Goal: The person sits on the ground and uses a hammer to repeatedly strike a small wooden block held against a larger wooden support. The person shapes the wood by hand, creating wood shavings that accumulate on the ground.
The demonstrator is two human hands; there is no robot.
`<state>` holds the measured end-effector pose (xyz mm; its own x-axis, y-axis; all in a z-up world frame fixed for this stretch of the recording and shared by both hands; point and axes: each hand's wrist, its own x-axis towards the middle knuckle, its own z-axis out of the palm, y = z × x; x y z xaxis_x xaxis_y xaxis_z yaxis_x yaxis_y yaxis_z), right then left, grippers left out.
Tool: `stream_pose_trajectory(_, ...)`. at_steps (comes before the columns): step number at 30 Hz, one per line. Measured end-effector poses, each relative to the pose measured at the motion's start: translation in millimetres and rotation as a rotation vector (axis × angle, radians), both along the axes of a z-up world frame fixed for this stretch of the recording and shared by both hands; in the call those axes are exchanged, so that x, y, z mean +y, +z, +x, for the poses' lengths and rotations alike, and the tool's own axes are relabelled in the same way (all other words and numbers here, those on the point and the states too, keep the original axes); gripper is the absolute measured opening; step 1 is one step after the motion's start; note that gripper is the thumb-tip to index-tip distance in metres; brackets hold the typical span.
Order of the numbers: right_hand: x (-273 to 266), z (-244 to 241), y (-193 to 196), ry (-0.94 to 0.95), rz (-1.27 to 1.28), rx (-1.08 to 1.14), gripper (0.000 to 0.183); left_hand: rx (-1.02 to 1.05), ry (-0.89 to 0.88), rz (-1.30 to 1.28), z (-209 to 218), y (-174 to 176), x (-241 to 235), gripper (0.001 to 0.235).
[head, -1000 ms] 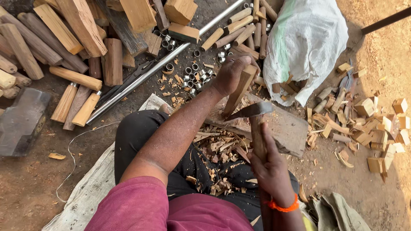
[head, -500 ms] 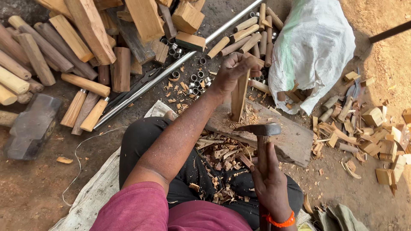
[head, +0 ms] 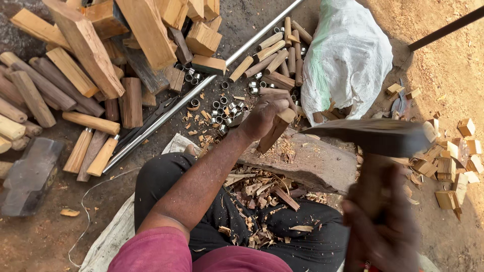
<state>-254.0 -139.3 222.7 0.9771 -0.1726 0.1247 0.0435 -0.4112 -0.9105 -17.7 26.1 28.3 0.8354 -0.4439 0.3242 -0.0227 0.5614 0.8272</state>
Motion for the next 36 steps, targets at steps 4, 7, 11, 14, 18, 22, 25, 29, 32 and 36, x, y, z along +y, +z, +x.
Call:
stream_pose_trajectory(4,-2.5,-17.5,20.0,-0.232,-0.052,-0.136,0.096,-0.171,0.072,0.045,1.0,-0.8,-5.4,0.038)
stream_pose_trajectory(7,11.1,11.7,14.6,-0.011,-0.066,-0.053,0.098,-0.081,0.049,0.071,0.9,-1.7,-2.7,0.036)
stream_pose_trajectory(11,36.2,46.7,28.9,0.126,0.038,0.128,0.098,-0.071,0.070,0.020,0.7,3.0,-3.3,0.037)
stream_pose_trajectory(14,33.4,32.6,47.9,0.065,-0.131,-0.016,0.101,-0.184,0.108,0.055,2.4,2.3,-4.1,0.037)
stream_pose_trajectory(18,-10.2,-0.2,40.3,-0.013,-0.077,-0.098,0.095,-0.085,0.069,-0.003,-0.2,-3.1,-5.0,0.037)
stream_pose_trajectory(22,-39.1,-0.5,-6.9,-0.080,-0.008,0.059,0.092,-0.116,0.072,-0.011,2.3,-2.2,-9.6,0.036)
stream_pose_trajectory(25,-22.5,14.4,-8.2,-0.020,-0.047,0.120,0.093,0.002,0.037,-0.005,2.5,0.0,-11.8,0.038)
stream_pose_trajectory(29,13.3,26.6,34.1,0.116,-0.126,0.049,0.095,0.021,-0.059,-0.051,-0.9,-6.0,-14.2,0.032)
stream_pose_trajectory(32,6.1,15.4,67.9,0.068,-0.070,-0.130,0.094,0.006,-0.047,-0.075,0.7,-11.6,-13.8,0.032)
stream_pose_trajectory(36,-10.6,20.3,36.0,-0.007,-0.064,0.007,0.093,-0.108,0.028,-0.025,0.8,-13.5,-12.9,0.035)
